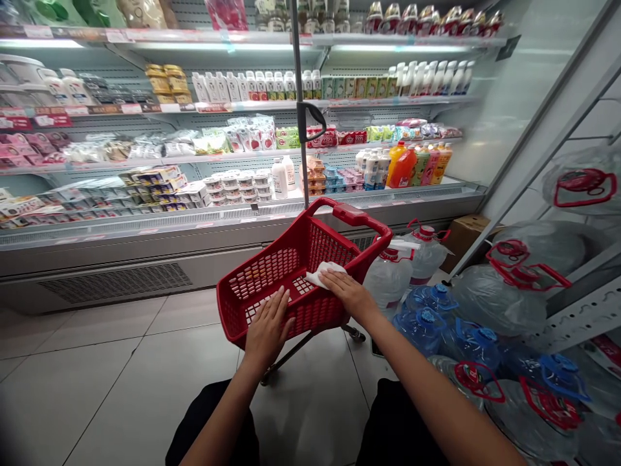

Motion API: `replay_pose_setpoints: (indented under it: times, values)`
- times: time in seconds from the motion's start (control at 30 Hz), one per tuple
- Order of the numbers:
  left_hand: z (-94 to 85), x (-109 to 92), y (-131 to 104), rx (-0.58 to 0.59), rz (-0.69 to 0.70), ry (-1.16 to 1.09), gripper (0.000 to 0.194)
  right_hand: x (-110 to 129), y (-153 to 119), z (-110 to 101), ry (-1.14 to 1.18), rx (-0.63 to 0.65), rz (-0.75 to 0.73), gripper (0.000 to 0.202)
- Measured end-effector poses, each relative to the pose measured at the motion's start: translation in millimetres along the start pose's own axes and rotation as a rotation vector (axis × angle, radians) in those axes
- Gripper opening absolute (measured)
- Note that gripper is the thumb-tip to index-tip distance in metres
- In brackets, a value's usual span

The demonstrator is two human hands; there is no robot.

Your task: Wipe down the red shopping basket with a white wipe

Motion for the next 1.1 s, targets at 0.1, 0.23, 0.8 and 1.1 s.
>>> replay_pose_setpoints:
  times: [0.1,0.23,0.8,1.1]
  values:
    - [-5.5,21.0,-15.2,0.006,-0.057,0.031,0.066,-18.5,5.9,4.5,0.008,-0.048,0.109,0.064]
    - [-3.6,27.5,-20.1,-0.014,-0.104,0.034,0.069,17.7,15.9,22.7,0.006,-0.095,0.176,0.066]
    - [-2.1,11.3,-20.2,-0.023,-0.129,0.017,0.073,-45.6,-9.1,-2.3,-0.13,-0.072,0.229,0.075]
    - [-0.4,4.8,-27.3,-0.013,-0.13,0.041,0.076,105.9,5.1,27.3,0.086,-0.003,-0.013,0.076]
Point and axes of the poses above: each hand's wrist, its own y-axis towards the middle knuckle, its own z-axis out of the palm, x = y × z, the point moved 8 cm from there along y, towards the middle knuckle, and after that the axes turned 10 degrees about -y, right-handed, at the moved point
